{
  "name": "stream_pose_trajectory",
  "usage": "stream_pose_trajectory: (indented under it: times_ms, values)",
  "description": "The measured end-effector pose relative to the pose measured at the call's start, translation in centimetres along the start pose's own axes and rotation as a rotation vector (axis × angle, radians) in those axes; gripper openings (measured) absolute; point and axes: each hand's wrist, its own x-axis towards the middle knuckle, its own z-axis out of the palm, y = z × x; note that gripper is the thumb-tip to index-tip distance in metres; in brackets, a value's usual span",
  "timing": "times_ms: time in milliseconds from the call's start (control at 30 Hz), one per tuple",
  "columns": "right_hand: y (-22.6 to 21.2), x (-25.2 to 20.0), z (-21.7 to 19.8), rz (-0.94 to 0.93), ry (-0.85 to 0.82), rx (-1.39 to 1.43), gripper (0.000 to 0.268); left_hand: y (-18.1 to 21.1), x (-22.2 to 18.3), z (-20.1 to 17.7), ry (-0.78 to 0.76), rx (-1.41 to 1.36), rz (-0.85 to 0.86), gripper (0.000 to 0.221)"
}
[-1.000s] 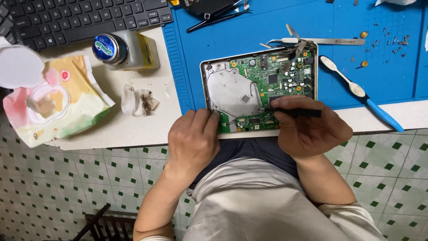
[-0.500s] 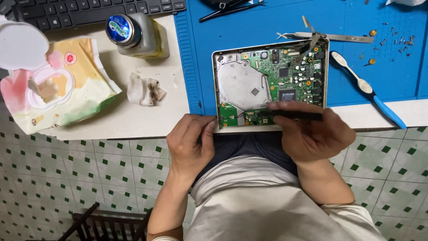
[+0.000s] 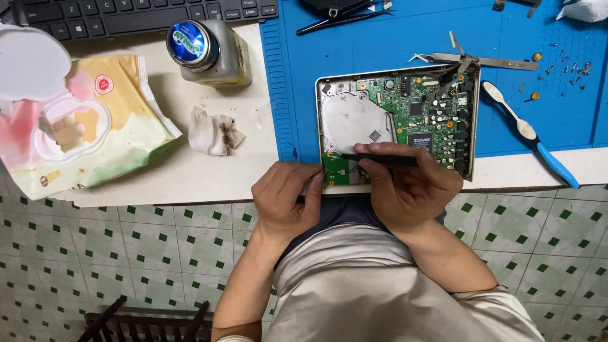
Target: The person is using a small black tool to inspect various components on a circuit board, then picks up and rotates the device to examine it from different angles.
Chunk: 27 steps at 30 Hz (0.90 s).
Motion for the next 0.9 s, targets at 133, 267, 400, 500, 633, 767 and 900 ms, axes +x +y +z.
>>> stream_pose_trajectory:
  times_ms: [133,267,400,500,633,767,900]
  values:
    - [-0.34,0.21,0.47,0.004,0.002,-0.028,0.07,-0.18,-0.19,0.17,0.008,-0.006,-0.012,0.01]
    - [-0.43,0.12,0.33,0.008,-0.002,-0.044,0.07,-0.16,-0.17,0.23,0.023,-0.006,-0.002,0.009]
    - [-0.58,0.41,0.71,0.014,-0.014,-0.066,0.066,-0.08,-0.08,0.16,0.023,0.006,-0.001,0.009]
    - [-0.23,0.3,0.57,0.0,-0.01,-0.056,0.068,-0.18,-0.31,0.3,0.03,0.011,-0.002,0.009]
    - [0.02,0.15,0.57,-0.012,-0.008,-0.048,0.068,-0.16,-0.47,0.37,0.033,0.013,-0.004,0.01]
    - [-0.02,0.22,0.61,-0.006,-0.029,-0.067,0.07,-0.01,-0.43,0.38,0.037,-0.004,-0.015,0.01]
    - [0.22,0.04,0.61,-0.028,-0.03,-0.054,0.069,-0.12,-0.44,0.43,0.047,0.0,0.003,0.011]
